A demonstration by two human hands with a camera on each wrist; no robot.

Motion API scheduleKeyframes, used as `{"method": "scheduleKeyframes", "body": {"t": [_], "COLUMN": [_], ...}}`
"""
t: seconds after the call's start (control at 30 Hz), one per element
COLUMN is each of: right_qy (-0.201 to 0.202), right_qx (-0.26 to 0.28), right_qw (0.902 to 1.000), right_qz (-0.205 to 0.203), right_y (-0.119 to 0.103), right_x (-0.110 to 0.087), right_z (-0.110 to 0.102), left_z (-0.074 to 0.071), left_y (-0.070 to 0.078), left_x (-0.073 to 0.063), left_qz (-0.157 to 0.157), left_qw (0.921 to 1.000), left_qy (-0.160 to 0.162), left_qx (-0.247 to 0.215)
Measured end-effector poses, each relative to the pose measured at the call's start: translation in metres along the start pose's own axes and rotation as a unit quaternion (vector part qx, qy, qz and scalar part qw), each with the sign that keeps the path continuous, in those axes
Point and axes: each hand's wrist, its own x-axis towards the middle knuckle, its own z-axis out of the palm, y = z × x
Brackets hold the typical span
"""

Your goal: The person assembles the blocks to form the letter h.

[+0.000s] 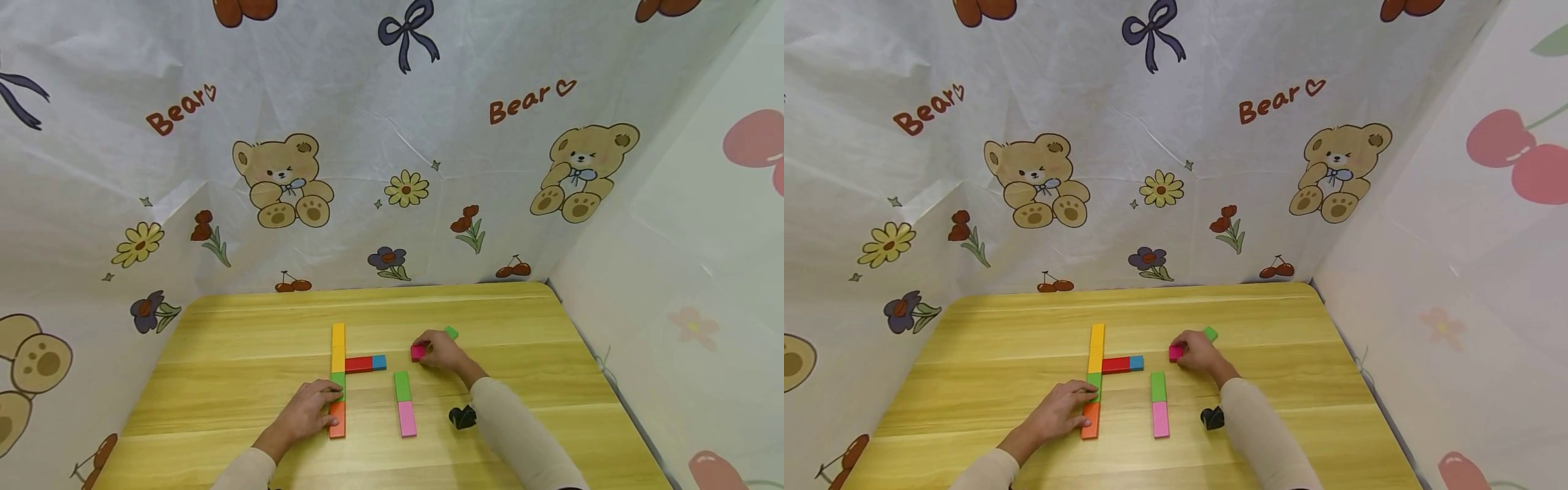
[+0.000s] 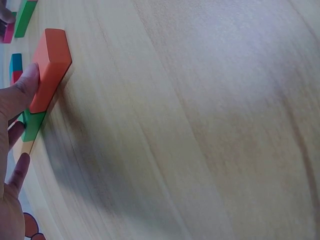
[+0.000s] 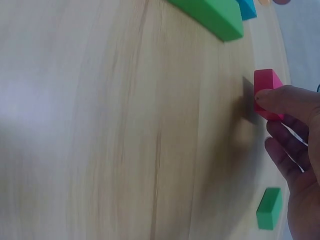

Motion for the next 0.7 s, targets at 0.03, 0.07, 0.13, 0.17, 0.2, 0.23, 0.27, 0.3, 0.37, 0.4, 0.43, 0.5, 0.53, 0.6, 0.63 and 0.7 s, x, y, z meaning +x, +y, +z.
{"method": "scheduleKeyframes", "body": {"t": [0.03, 0.07, 0.13, 0.17, 0.2, 0.23, 0.27, 0.3, 0.37, 0.4, 0.43, 0.5, 0.53, 0.6, 0.63, 0.7], "right_qy": [-0.002, -0.005, -0.014, -0.016, -0.019, -0.024, -0.029, -0.033, -0.040, -0.045, -0.048, -0.053, -0.055, -0.058, -0.059, -0.061], "right_qx": [0.002, 0.003, 0.001, 0.001, 0.003, 0.003, 0.003, 0.002, 0.000, 0.000, 0.001, 0.002, 0.005, 0.008, 0.008, 0.005], "right_qw": [1.0000, 0.9999, 0.9997, 0.9995, 0.9994, 0.9993, 0.9991, 0.9990, 0.9987, 0.9986, 0.9984, 0.9980, 0.9979, 0.9976, 0.9975, 0.9974], "right_qz": [-0.004, -0.011, -0.020, -0.025, -0.029, -0.029, -0.031, -0.031, -0.032, -0.030, -0.029, -0.034, -0.034, -0.036, -0.037, -0.036], "right_y": [-0.002, -0.005, -0.010, -0.013, -0.015, -0.018, -0.020, -0.021, -0.025, -0.026, -0.028, -0.031, -0.033, -0.035, -0.035, -0.036], "right_x": [0.001, 0.002, 0.005, 0.006, 0.007, 0.009, 0.010, 0.012, 0.015, 0.016, 0.017, 0.018, 0.019, 0.020, 0.020, 0.021], "right_z": [0.001, 0.002, 0.005, 0.006, 0.007, 0.008, 0.010, 0.012, 0.015, 0.016, 0.017, 0.019, 0.020, 0.022, 0.023, 0.024], "left_z": [0.000, 0.000, -0.001, -0.001, -0.001, -0.001, -0.001, -0.001, -0.001, -0.001, -0.001, -0.001, -0.001, 0.000, 0.000, 0.001], "left_y": [0.000, 0.000, 0.000, 0.001, 0.000, 0.000, 0.000, 0.000, -0.001, -0.001, -0.001, -0.001, -0.001, -0.001, -0.001, -0.002], "left_x": [0.000, 0.000, 0.000, -0.001, -0.001, -0.001, -0.001, -0.001, -0.001, -0.001, -0.001, -0.002, -0.002, -0.002, -0.002, -0.002], "left_qz": [0.001, 0.001, 0.001, 0.000, 0.000, -0.001, -0.001, -0.002, -0.002, -0.002, -0.002, -0.001, 0.000, 0.004, 0.007, 0.011], "left_qw": [1.0000, 1.0000, 1.0000, 1.0000, 1.0000, 1.0000, 1.0000, 1.0000, 1.0000, 1.0000, 1.0000, 1.0000, 1.0000, 1.0000, 1.0000, 0.9999], "left_qy": [0.000, -0.001, -0.002, -0.002, -0.003, -0.003, -0.002, -0.002, -0.003, -0.004, -0.004, -0.004, -0.003, 0.000, 0.003, 0.007], "left_qx": [0.000, -0.001, -0.001, -0.003, -0.002, -0.002, -0.003, -0.003, -0.002, -0.001, -0.002, -0.001, -0.001, 0.001, 0.003, 0.008]}}
